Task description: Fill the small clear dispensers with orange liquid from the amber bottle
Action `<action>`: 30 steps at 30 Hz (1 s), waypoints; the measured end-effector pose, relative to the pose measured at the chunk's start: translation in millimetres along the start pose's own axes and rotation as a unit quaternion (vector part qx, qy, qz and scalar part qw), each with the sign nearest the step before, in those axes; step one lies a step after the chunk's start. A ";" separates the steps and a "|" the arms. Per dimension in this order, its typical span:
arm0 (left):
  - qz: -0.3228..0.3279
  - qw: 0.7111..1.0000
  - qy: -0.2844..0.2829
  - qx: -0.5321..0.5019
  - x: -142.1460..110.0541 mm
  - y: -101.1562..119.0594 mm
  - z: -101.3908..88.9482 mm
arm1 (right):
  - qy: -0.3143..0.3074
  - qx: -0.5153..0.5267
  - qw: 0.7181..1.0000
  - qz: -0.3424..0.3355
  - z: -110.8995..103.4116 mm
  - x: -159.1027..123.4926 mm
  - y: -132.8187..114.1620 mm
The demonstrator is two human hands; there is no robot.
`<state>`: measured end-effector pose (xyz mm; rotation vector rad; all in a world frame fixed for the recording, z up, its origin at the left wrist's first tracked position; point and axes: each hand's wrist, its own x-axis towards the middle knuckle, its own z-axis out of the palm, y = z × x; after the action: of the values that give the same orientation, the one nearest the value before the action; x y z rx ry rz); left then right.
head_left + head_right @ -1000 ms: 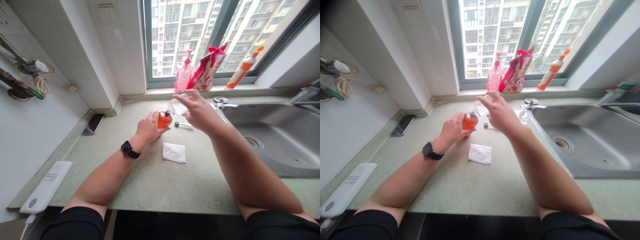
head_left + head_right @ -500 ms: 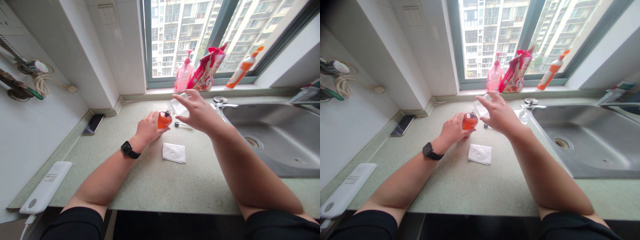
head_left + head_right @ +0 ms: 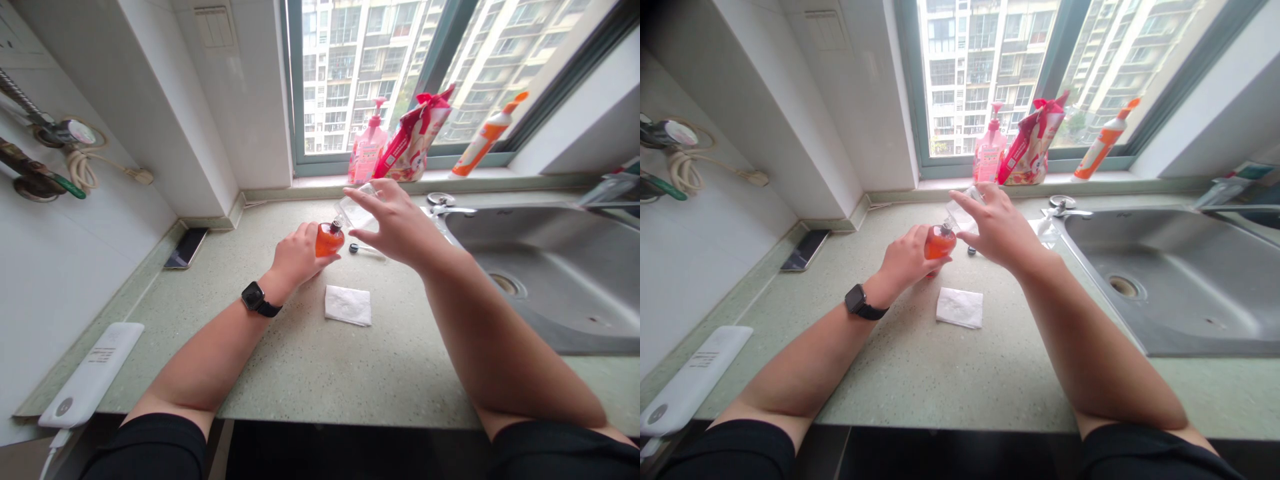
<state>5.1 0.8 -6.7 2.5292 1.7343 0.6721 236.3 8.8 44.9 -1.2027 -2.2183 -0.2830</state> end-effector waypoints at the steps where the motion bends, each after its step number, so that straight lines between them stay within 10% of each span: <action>1: 0.000 1.000 0.001 0.000 0.1 -0.1 0.1 | 0.000 0.002 1.000 -0.001 0.2 0.0 0.1; 30: 0.001 1.000 0.001 0.004 0.5 0.5 -0.4 | -0.005 -0.001 1.000 0.004 0.8 1.0 -0.4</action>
<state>5.6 0.9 -6.0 2.5357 1.7391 0.6690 235.2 9.6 44.9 -1.2159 -2.2222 -0.2782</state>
